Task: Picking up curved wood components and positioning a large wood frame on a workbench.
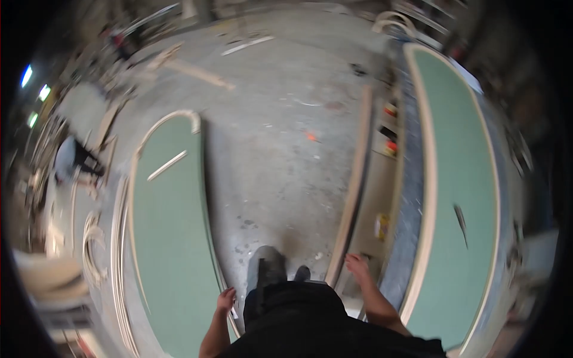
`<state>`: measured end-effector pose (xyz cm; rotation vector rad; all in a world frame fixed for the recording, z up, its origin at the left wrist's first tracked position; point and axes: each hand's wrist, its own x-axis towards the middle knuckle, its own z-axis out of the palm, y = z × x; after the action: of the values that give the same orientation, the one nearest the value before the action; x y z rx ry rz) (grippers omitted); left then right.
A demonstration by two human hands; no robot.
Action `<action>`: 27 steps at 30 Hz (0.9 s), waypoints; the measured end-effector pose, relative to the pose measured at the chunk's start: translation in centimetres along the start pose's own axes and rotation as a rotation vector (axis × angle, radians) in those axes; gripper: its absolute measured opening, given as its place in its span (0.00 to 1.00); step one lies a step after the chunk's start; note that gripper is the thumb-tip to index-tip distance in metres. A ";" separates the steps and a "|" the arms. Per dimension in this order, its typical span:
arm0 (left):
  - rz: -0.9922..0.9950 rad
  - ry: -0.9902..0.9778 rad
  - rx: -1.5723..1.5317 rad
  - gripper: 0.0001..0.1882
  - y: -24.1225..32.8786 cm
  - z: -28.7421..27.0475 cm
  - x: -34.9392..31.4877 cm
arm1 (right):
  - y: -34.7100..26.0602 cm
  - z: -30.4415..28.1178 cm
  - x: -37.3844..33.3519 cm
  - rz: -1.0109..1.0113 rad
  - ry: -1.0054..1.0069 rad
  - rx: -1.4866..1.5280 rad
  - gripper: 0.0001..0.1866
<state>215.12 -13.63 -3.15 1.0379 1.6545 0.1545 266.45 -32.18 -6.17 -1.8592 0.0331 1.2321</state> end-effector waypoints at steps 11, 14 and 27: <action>-0.035 -0.183 0.353 0.29 12.8 2.4 13.9 | -13.7 3.9 11.2 0.241 -0.138 -0.074 0.12; 0.096 -0.106 0.386 0.29 22.8 1.9 20.1 | -22.1 6.5 14.5 0.237 -0.124 -0.294 0.10; 0.073 -0.017 0.203 0.28 44.9 2.3 34.5 | -36.3 11.4 28.5 0.194 -0.108 -0.070 0.04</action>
<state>241.74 36.36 -2.87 1.2500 1.6418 0.0252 289.17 9.58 -5.56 -1.8810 0.1151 1.4832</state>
